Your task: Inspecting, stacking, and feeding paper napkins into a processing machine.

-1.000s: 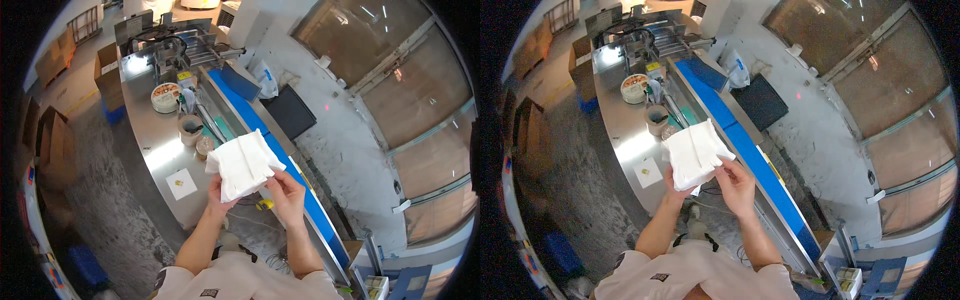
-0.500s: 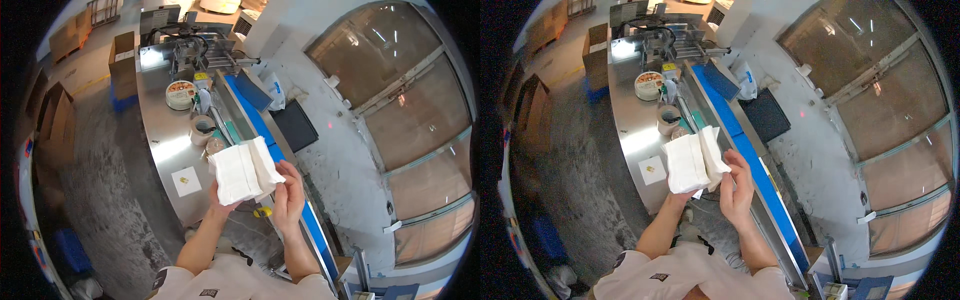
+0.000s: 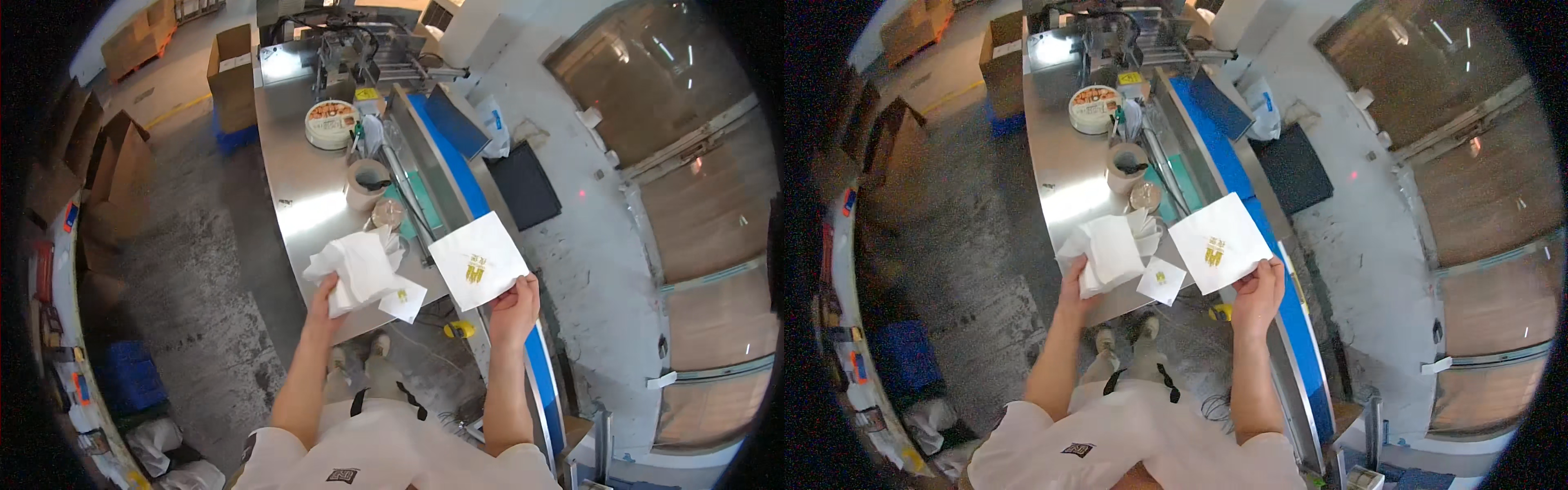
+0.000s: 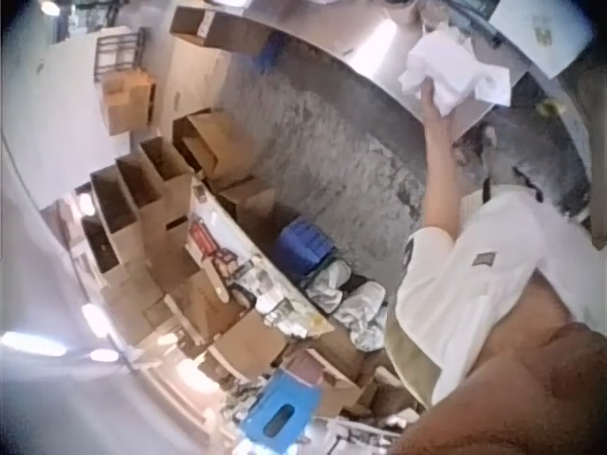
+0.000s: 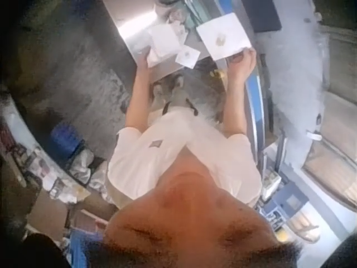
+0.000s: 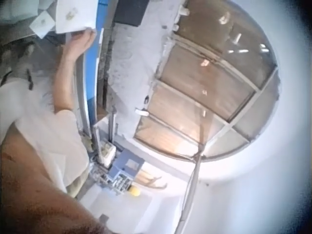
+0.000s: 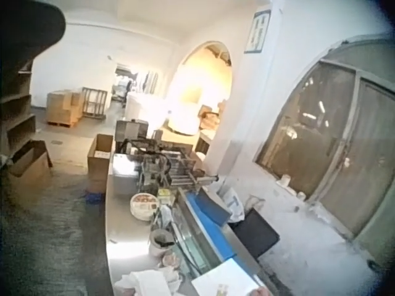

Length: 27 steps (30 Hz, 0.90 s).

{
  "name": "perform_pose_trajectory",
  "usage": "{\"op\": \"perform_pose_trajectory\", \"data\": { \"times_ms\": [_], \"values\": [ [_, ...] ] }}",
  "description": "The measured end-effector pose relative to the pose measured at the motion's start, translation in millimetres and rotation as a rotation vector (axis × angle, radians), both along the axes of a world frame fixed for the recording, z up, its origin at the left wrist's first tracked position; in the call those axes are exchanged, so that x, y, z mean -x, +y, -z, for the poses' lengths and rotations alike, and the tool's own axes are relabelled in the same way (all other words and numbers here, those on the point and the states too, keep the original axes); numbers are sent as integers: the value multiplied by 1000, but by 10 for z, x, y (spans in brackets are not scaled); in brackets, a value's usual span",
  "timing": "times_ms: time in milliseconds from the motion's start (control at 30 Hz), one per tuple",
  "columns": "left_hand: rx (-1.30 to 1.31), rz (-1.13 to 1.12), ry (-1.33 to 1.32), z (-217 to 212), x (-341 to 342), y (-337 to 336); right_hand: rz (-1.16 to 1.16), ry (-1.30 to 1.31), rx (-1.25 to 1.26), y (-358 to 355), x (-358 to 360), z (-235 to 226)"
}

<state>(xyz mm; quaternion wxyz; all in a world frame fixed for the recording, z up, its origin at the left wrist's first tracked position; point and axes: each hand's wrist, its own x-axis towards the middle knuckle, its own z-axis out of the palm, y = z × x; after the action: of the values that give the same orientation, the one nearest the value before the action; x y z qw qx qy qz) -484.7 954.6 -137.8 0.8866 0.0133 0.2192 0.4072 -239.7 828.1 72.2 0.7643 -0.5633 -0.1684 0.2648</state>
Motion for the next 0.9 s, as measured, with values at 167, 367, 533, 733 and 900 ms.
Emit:
{"op": "perform_pose_trajectory", "data": {
  "times_ms": [167, 367, 533, 733, 900],
  "values": [
    [-61, 70, 589, 347, 251, 76, 6, 213, 111, -419, -208, 652],
    [-181, 198, 744, 421, -144, 204, 29, 347, 151, -1134, -175, 956],
    [-280, 292, 694, 611, -285, 352, 195, 281, 191, -1663, 42, 850],
    [-351, 198, 830, 950, -429, 411, 282, 308, 159, -2255, 227, 897],
    [-909, 74, 1543, 1147, -128, 477, 280, 402, 89, -2567, 287, 974]
  ]
}}
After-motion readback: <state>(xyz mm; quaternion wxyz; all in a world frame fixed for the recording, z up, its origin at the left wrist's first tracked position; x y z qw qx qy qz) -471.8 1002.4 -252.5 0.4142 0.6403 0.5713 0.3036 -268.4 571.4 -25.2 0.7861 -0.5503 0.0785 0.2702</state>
